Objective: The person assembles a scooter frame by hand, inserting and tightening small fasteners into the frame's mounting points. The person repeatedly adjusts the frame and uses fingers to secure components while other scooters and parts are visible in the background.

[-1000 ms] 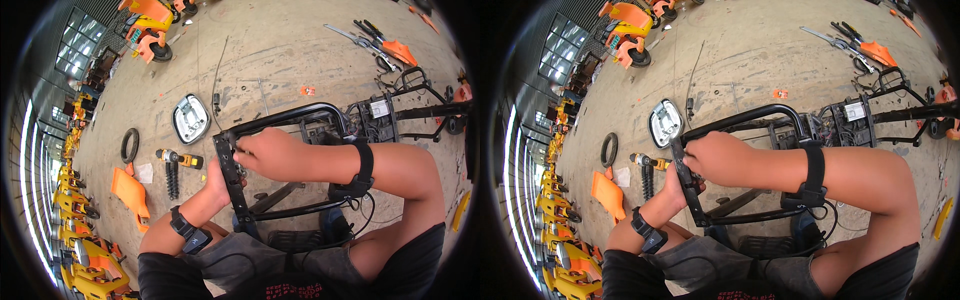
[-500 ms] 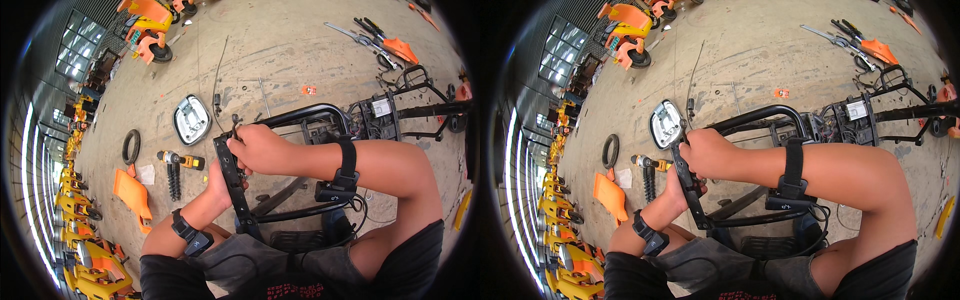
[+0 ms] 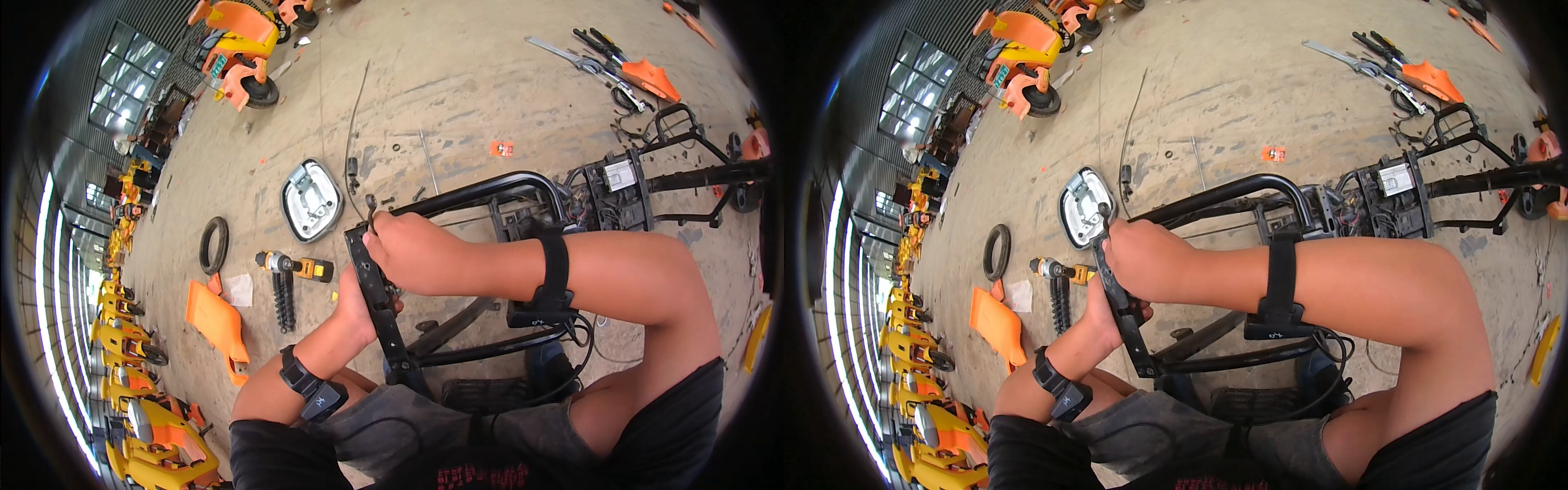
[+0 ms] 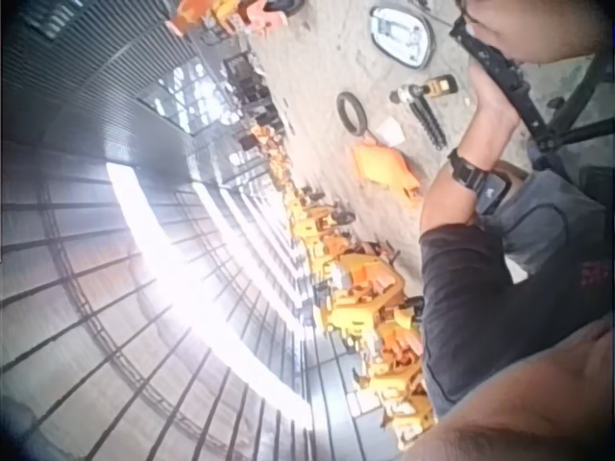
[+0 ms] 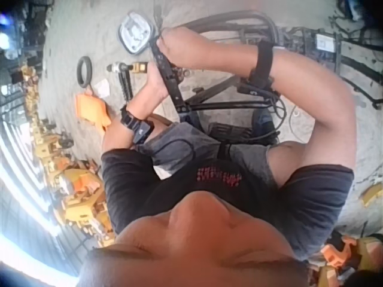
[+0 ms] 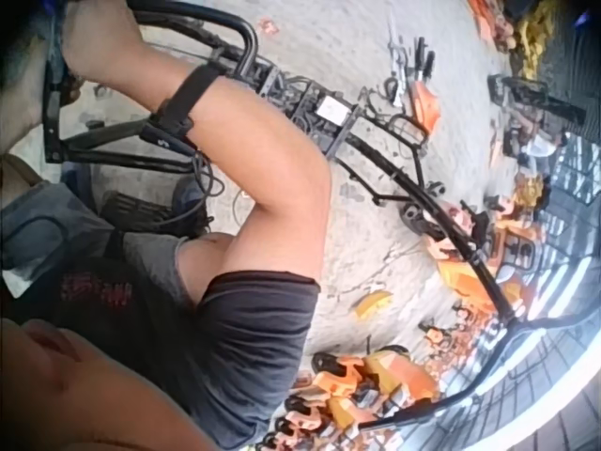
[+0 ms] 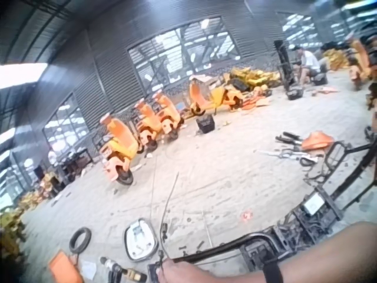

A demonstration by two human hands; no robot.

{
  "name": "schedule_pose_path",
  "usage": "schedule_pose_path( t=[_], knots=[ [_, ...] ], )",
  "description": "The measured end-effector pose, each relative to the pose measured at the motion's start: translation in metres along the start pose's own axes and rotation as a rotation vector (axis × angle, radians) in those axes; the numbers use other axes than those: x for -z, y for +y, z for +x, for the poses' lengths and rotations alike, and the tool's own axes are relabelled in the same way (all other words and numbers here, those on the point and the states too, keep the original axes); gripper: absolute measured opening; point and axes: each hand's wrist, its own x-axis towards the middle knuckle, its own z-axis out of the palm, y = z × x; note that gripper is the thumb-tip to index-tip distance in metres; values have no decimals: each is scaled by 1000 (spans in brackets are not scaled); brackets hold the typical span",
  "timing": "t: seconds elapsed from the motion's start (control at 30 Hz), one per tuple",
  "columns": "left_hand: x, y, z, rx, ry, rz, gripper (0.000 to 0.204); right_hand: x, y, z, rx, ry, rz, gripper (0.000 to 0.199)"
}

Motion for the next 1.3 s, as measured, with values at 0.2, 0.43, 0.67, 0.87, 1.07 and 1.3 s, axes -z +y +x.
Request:
schedule_pose_path(
  t=[0.2, 0.43, 0.67, 0.87, 1.07, 1.3],
  knots=[
    [5, -2, 2, -5, -8, 29, 49, -5, -6, 1, -13, 24, 27, 31],
    [14, 1, 4, -25, -132, -17, 41, 4, -9, -14, 165, -133, -106, 29],
    [2, -3, 1, -3, -74, -17, 42, 10, -1, -48, 490, -454, -282, 19],
    [2, -1, 0, -13, -26, 35, 37, 1, 10, -66, 664, -504, -469, 18],
    [3, 2, 0, 10, -34, 24, 40, -8, 18, -66, 637, -509, -462, 12],
    [1, 0, 0, -10, -4, 27, 40, 19, 6, -67, 591, -627, -625, 16]
  ],
)
